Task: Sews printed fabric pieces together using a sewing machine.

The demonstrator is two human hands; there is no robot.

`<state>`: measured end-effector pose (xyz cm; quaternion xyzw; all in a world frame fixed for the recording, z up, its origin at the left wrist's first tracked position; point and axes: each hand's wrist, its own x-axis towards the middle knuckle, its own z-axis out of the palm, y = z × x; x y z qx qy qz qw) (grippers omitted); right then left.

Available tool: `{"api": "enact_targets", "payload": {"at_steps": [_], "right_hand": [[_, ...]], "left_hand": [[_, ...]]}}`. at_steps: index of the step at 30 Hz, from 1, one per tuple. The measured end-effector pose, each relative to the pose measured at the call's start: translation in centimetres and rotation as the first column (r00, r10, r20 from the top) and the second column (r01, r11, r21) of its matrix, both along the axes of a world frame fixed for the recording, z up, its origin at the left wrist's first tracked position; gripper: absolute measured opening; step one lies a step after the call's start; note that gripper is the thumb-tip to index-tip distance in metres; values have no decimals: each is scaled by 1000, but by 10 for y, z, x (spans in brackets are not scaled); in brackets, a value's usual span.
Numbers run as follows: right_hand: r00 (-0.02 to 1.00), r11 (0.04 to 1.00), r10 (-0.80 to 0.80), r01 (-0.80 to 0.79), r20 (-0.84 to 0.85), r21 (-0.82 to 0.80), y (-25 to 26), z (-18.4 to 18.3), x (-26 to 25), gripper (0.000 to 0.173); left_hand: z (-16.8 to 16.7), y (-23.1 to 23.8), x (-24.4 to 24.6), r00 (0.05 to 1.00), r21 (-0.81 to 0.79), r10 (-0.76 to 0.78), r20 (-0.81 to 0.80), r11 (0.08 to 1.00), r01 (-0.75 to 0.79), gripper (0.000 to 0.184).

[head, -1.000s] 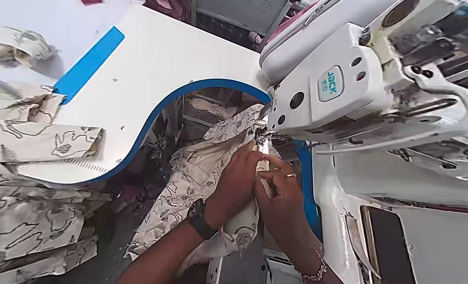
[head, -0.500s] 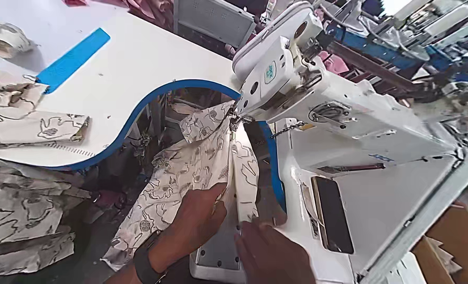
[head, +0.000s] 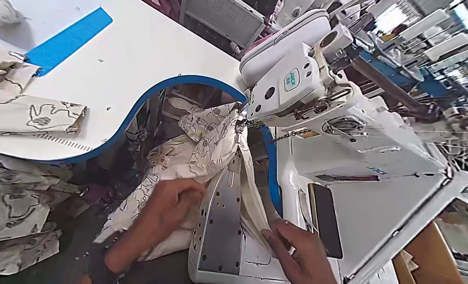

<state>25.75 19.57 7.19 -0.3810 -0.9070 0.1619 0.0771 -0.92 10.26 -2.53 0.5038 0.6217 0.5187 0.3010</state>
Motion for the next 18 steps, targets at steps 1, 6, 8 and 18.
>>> {"api": "enact_targets", "payload": {"at_steps": [1, 6, 8, 18], "right_hand": [[999, 998, 14, -17, 46, 59, -1, 15, -5, 30], [972, 935, 210, -232, 107, 267, -14, -3, -46, 23], [979, 948, 199, -202, 38, 246, -13, -26, -50, 20], [994, 996, -79, 75, 79, 55, 5, -31, -14, 18]], "left_hand": [[7, -4, 20, 985, 59, -78, 156, 996, 69, 20], [8, 10, 62, 982, 59, 144, -123, 989, -137, 49], [4, 23, 53, 958, -57, 155, -242, 983, -173, 54], [-61, 58, 19, 790, 147, 451, -416, 890, -431, 19]]}}
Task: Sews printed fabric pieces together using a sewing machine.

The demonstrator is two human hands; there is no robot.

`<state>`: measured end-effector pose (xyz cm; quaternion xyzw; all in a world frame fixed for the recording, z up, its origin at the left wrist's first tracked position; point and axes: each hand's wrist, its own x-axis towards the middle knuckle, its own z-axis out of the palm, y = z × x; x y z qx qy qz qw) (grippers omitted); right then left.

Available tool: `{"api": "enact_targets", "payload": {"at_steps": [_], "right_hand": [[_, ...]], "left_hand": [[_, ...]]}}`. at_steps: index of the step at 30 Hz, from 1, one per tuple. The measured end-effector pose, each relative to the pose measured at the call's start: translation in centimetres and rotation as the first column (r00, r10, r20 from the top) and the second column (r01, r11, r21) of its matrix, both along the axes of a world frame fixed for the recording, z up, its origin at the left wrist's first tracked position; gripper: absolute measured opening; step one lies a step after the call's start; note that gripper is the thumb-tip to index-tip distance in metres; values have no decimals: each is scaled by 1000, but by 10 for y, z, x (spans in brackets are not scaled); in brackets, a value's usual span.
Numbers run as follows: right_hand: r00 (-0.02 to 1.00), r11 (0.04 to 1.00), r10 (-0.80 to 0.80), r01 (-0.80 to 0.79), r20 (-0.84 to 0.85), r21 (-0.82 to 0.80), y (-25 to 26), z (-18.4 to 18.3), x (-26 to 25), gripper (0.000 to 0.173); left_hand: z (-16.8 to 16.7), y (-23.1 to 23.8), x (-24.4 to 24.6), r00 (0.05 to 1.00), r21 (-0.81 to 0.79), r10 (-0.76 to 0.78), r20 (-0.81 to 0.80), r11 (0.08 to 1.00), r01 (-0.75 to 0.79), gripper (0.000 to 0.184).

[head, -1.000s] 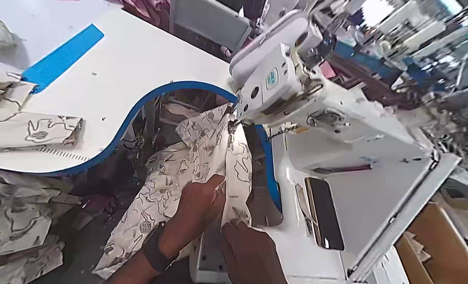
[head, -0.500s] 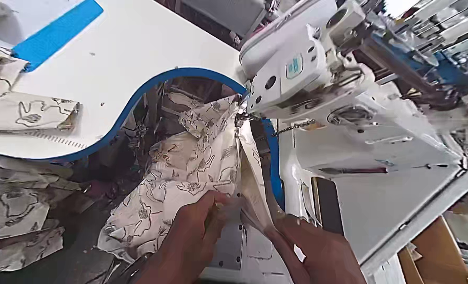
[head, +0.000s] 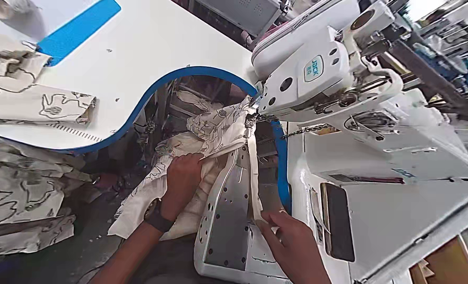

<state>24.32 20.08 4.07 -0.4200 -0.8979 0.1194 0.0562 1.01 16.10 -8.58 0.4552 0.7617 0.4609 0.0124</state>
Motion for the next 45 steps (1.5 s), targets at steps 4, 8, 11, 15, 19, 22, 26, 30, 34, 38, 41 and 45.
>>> {"api": "enact_targets", "payload": {"at_steps": [4, 8, 11, 15, 19, 22, 26, 30, 34, 38, 41, 45], "right_hand": [[999, 998, 16, -20, -48, -68, 11, -24, 12, 19], [985, 979, 161, -151, -66, 140, 7, 27, 4, 28], [965, 945, 239, -256, 104, 204, -36, 38, -49, 11], [980, 979, 147, -164, 135, 125, -32, 24, -72, 17], [956, 942, 78, -164, 284, 293, -29, 31, -90, 9], [951, 925, 62, -170, 304, 341, -18, 22, -98, 6], [954, 858, 66, -204, 292, 471, 3, 12, -103, 8], [975, 925, 49, -126, 218, 358, 26, 13, -110, 11], [948, 997, -12, -13, 317, 76, 32, 17, -73, 15], [921, 754, 273, -26, 277, -656, 75, -44, -28, 23], [975, 544, 149, -219, -163, -810, 97, -54, -7, 6], [964, 804, 193, -262, -183, -534, 83, 45, 9, 23]], "left_hand": [[44, -27, -15, 885, 11, -267, 382, 959, 284, 28], [68, -32, 30, 835, 190, -515, 194, 855, 483, 27], [47, -26, 55, 863, 212, -458, 214, 884, 417, 22], [37, -2, 37, 830, 270, -446, 335, 889, 369, 25], [46, -11, 36, 813, 228, -507, 286, 860, 456, 21], [39, -10, 26, 680, 274, -597, 426, 802, 532, 20], [37, 14, 20, 556, 316, -600, 575, 790, 526, 22], [38, 38, 16, 572, 296, -563, 596, 817, 495, 26], [57, 4, 14, 676, 132, -520, 522, 832, 538, 32], [48, -36, 21, 730, 121, -497, 470, 855, 505, 30], [55, -32, 20, 730, 124, -535, 425, 833, 539, 31], [53, -31, 22, 774, 129, -517, 365, 852, 508, 31]]}}
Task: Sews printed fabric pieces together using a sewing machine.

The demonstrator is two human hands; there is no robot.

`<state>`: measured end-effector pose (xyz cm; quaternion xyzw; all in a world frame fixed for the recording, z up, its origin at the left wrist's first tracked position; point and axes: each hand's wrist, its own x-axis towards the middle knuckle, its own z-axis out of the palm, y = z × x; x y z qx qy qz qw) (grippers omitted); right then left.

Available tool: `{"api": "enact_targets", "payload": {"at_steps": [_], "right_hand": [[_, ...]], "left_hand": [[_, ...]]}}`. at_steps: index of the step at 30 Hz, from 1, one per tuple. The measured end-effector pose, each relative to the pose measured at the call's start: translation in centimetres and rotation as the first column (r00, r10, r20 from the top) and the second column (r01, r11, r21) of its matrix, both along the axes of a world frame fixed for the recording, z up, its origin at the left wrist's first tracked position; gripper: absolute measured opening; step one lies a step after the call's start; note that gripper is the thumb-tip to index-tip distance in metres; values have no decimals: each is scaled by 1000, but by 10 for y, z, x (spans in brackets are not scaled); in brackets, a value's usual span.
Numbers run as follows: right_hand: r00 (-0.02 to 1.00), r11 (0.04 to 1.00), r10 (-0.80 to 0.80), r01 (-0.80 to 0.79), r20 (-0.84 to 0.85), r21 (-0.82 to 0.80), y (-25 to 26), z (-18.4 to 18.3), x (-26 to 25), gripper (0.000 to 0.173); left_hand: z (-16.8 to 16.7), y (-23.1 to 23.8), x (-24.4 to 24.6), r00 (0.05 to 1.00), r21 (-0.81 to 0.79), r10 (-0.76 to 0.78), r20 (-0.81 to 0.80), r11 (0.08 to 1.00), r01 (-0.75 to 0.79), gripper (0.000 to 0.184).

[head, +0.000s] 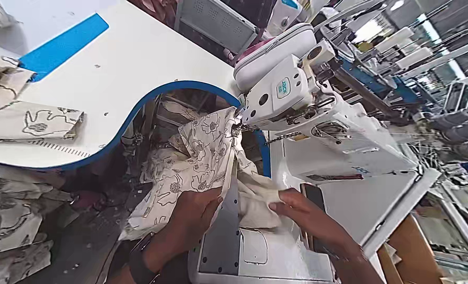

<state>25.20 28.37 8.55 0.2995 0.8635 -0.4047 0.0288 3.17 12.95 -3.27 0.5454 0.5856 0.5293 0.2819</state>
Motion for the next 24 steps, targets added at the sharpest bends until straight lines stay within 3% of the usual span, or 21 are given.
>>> {"api": "enact_targets", "payload": {"at_steps": [1, 2, 4, 5, 8, 11, 16, 24], "right_hand": [[991, 953, 111, -127, 74, 275, -21, 19, -1, 31], [966, 834, 178, -248, 186, 493, -49, 33, -8, 30], [941, 660, 101, -306, 323, 686, -105, 36, -33, 11], [947, 622, 68, -287, 315, 728, -122, 26, -42, 8], [970, 594, 78, -230, 229, 771, -128, -6, -59, 12], [974, 618, 94, -221, 208, 755, -131, -13, -64, 15], [955, 646, 101, -276, 279, 712, -120, -6, -67, 13], [961, 636, 72, -250, 266, 730, -101, -13, -80, 10]], "left_hand": [[-1, 1, 1, 1000, 7, -6, -12, 1000, 6, 33], [0, 4, 3, 999, 30, -7, -41, 1000, 9, 34], [3, 8, 9, 992, 109, -14, -127, 994, 28, 31], [5, 8, 12, 987, 150, -16, -161, 988, 41, 27], [0, 6, 16, 974, 206, 38, -222, 978, 9, 22], [-5, 4, 9, 973, 232, 88, -213, 972, -37, 21], [-8, 34, -10, 971, 239, -201, -132, 944, 228, 11], [-12, 61, -24, 945, 272, -325, 42, 914, 302, 16]]}}
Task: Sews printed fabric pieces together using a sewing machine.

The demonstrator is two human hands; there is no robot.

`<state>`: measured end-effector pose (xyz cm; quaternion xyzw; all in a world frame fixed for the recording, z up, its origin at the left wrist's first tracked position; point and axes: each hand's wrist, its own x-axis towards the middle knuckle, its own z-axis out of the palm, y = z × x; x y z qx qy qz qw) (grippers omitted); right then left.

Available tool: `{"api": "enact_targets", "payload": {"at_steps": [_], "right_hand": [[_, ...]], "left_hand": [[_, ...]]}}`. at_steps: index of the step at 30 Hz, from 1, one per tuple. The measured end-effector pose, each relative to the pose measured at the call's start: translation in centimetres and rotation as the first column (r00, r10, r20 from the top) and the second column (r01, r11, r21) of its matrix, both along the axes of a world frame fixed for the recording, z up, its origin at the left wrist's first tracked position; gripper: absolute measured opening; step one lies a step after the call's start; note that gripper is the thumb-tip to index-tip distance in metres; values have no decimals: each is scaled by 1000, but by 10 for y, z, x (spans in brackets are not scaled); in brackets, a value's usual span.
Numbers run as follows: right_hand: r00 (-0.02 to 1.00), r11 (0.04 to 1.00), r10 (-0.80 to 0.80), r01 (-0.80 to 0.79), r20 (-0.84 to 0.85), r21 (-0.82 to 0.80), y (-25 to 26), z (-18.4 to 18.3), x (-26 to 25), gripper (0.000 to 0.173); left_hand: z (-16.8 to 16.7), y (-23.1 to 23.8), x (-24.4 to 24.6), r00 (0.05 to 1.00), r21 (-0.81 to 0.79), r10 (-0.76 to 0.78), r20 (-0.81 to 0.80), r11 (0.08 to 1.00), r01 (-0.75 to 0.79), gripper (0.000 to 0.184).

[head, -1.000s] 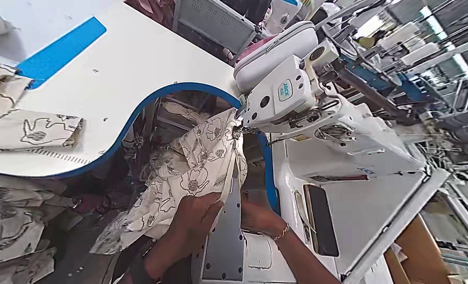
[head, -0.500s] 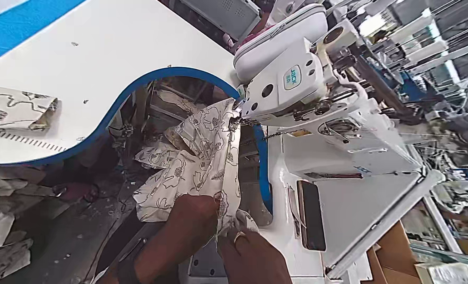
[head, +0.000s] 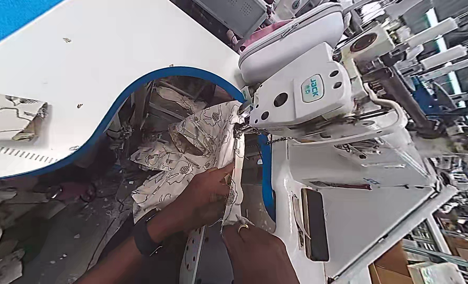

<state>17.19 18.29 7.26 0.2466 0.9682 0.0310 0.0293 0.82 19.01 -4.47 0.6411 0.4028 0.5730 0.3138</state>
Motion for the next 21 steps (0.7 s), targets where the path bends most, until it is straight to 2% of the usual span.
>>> {"api": "enact_targets", "payload": {"at_steps": [3, 7, 9, 13, 15, 17, 19, 21], "right_hand": [[999, 999, -32, 33, -20, 30, 9, 1, -3, 10], [997, 995, -82, 82, 1, 49, 14, 3, -4, 13], [996, 994, -89, 88, 0, 60, 17, -1, -4, 13], [996, 986, -84, 89, -37, 143, 30, -4, -7, 19], [994, 975, -70, 86, -85, 207, 39, -10, -5, 23], [978, 976, -81, 117, -191, 184, 48, -19, 3, 27], [949, 984, -122, 154, -291, 89, 52, -27, 14, 30], [945, 986, -123, 150, -304, 67, 54, -26, 15, 27]], "left_hand": [[2, 6, 3, 995, -52, 75, 68, 996, -72, 20], [10, -6, 20, 915, -22, 387, -110, 920, -392, 18], [8, -9, 25, 882, -6, 442, -161, 894, -449, 17], [9, 6, 26, 865, -13, 475, -160, 876, -483, 15], [11, 15, 25, 877, -93, 467, -113, 874, -478, 19], [18, 17, 20, 921, -246, 378, -96, 887, -390, 24], [28, 6, 12, 971, -383, 224, -81, 893, -238, 34], [29, -5, 14, 980, -384, 187, -75, 901, -201, 39]]}}
